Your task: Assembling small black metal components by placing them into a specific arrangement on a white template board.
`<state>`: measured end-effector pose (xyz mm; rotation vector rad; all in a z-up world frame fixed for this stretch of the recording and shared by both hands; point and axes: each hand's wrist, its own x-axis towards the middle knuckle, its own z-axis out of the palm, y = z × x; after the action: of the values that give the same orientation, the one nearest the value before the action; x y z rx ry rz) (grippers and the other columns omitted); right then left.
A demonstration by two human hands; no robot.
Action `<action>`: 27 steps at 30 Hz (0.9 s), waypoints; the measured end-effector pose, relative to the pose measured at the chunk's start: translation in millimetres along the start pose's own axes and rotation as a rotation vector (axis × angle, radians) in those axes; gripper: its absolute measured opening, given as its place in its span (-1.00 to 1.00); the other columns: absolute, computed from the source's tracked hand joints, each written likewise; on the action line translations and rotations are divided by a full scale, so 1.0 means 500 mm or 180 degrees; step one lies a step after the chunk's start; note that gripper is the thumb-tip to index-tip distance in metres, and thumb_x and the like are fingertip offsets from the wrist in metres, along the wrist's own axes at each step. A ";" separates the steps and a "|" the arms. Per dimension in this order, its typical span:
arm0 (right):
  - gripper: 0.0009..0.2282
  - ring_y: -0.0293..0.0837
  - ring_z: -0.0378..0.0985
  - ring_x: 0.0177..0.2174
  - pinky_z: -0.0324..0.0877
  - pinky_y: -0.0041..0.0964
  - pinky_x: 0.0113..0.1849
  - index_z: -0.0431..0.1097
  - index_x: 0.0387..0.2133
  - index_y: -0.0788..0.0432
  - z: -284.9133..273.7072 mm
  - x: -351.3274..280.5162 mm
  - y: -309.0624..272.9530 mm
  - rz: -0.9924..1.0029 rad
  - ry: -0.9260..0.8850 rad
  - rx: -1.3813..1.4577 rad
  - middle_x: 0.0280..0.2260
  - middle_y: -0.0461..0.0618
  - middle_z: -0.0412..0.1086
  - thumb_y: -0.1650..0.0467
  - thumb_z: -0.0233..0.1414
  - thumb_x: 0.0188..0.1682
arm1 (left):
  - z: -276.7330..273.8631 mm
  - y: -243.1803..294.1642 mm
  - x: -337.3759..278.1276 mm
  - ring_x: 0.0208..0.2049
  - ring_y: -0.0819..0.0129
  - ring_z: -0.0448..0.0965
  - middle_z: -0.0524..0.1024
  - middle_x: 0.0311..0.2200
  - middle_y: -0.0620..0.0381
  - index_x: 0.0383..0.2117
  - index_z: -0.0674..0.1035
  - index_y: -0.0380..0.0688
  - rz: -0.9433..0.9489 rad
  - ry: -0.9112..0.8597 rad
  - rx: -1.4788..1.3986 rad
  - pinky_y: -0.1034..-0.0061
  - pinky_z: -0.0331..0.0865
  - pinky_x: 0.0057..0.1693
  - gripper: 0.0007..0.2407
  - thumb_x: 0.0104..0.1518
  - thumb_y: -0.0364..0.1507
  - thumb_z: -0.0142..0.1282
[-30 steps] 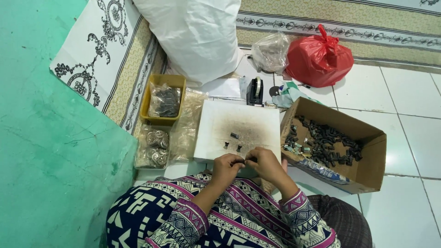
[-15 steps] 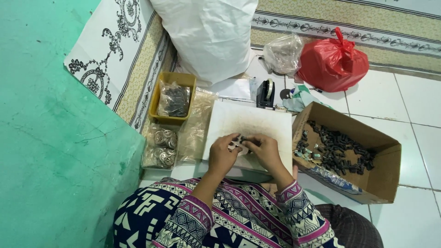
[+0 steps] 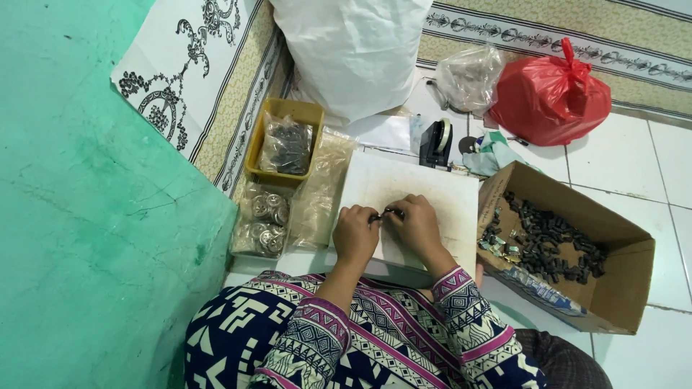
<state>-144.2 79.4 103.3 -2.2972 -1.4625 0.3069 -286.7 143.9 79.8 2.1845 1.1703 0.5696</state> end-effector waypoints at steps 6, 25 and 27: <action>-0.87 -0.05 0.48 -0.20 0.39 -0.18 -0.16 0.60 -0.29 0.00 0.033 0.015 0.001 -0.0117 0.0120 -0.0057 -0.34 -0.05 0.49 0.35 0.17 -0.08 | 0.007 0.000 0.004 -0.16 0.26 0.50 0.49 -0.36 0.21 -0.27 0.67 -0.04 -0.0354 -0.0024 -0.0184 0.28 0.57 -0.14 -0.87 0.07 -0.44 0.28; -0.84 -0.04 0.52 -0.19 0.37 -0.13 -0.14 0.61 -0.29 -0.03 0.007 0.016 0.016 -0.0084 0.0015 -0.0150 -0.32 -0.05 0.51 0.40 0.19 -0.15 | 0.010 0.006 0.004 -0.14 0.19 0.50 0.45 -0.33 0.21 -0.35 0.69 -0.02 -0.0660 0.0073 -0.0442 0.31 0.46 -0.03 -0.84 -0.06 -0.41 0.41; -0.82 -0.02 0.52 -0.18 0.38 -0.09 -0.13 0.61 -0.28 -0.08 0.004 0.020 0.036 -0.0019 0.0058 -0.0337 -0.32 -0.07 0.51 0.38 0.21 -0.18 | 0.004 0.012 0.003 -0.15 0.15 0.50 0.45 -0.33 0.18 -0.37 0.70 -0.03 -0.0658 0.0095 -0.0482 0.28 0.46 -0.03 -0.85 -0.05 -0.39 0.39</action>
<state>-125.8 81.9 93.9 -2.3713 -1.5098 0.2111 -281.0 142.1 82.6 1.9069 1.3059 0.5829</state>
